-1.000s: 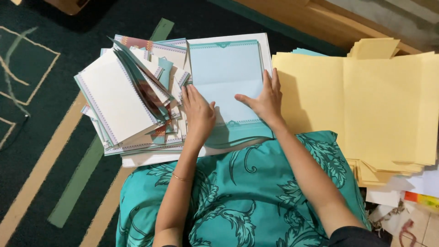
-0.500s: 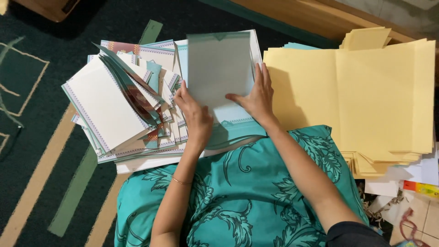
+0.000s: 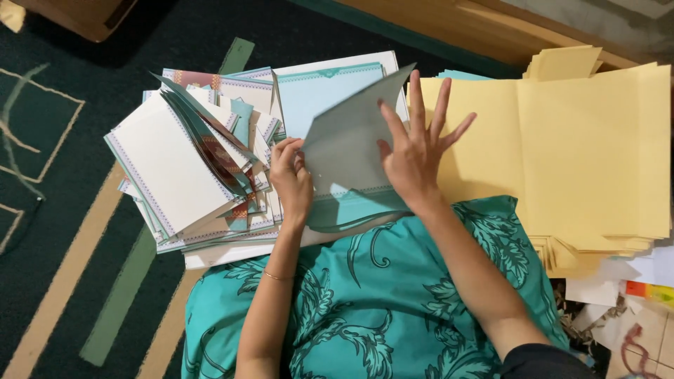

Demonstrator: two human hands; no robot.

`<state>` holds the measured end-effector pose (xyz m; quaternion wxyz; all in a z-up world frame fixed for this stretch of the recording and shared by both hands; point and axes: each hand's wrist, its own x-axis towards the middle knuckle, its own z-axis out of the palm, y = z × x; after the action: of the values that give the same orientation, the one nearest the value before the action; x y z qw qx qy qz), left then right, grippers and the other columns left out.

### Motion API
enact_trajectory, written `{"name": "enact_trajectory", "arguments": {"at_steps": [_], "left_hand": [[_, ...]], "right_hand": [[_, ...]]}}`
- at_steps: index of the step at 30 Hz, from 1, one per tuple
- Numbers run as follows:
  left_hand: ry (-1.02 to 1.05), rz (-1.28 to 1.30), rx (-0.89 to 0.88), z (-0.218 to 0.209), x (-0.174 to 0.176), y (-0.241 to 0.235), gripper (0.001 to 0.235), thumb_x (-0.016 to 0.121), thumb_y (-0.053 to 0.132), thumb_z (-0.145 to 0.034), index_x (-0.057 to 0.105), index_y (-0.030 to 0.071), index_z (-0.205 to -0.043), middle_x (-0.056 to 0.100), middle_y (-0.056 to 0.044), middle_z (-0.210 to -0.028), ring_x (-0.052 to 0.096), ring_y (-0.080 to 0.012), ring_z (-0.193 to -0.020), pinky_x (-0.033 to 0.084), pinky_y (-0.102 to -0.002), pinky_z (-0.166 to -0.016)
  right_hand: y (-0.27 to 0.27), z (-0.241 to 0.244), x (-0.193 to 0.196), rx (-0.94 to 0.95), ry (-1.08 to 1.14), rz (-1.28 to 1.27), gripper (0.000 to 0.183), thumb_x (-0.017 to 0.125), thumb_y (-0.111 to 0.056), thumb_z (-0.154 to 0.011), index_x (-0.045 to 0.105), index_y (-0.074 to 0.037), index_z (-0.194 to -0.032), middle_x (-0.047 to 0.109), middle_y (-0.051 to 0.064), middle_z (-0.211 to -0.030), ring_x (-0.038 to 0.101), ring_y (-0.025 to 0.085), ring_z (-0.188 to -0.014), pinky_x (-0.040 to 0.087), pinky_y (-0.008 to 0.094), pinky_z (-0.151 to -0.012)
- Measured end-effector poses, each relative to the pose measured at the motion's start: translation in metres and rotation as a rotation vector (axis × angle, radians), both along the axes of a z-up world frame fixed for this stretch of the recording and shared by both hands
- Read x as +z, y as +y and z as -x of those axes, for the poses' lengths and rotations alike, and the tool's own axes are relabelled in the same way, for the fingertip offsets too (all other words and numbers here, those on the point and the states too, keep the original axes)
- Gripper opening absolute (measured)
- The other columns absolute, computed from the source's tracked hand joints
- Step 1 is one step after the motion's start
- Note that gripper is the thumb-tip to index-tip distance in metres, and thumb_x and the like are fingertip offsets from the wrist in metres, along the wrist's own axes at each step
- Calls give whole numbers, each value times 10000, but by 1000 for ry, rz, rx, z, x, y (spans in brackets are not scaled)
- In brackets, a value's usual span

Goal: The person is picking up printed paper bands from a pile, folding them in half, and placing them into a new stack.

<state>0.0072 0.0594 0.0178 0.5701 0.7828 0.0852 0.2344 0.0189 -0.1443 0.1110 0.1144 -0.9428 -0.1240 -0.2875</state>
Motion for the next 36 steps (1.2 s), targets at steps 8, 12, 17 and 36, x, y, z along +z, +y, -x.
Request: {"name": "enact_trajectory", "arguments": {"at_steps": [8,12,17,36], "left_hand": [[20,90,-68,1,10,10,495,428,-183,-813,781,115,-989,713,-84,-1070,663,-262,-1139,551,-357,-944],[99,150,-66,2,23,10,553,426,-213,-901,810,172,-1001,714,-86,-1013,689,-274,-1060,573,-409,-887],[145,185,-145,4,46,30,547,364,-187,-941,714,93,-1255,681,-201,-1248,570,-382,-1286,405,-514,-1122],[64,-925,-243,12,-22,-34,556,436,182,-1052,369,62,-1591,325,-137,-1661,224,-279,-1555,27,-470,-1249]], "right_hand": [[5,11,26,103,132,45,758,694,141,-964,402,-179,-1586,285,93,-1684,162,386,-1572,-28,837,-1100],[-9,9,3,175,63,153,307,658,-25,-945,785,-246,-1117,771,57,-1227,533,290,-1442,59,758,-1180],[9,24,-7,223,377,212,543,520,-76,-924,606,-263,-1426,627,124,-1403,564,362,-1326,386,664,-1057],[34,5,-43,461,549,-366,673,413,-416,-1085,258,-17,-1604,317,370,-1567,315,512,-1465,241,619,-1214]]}}
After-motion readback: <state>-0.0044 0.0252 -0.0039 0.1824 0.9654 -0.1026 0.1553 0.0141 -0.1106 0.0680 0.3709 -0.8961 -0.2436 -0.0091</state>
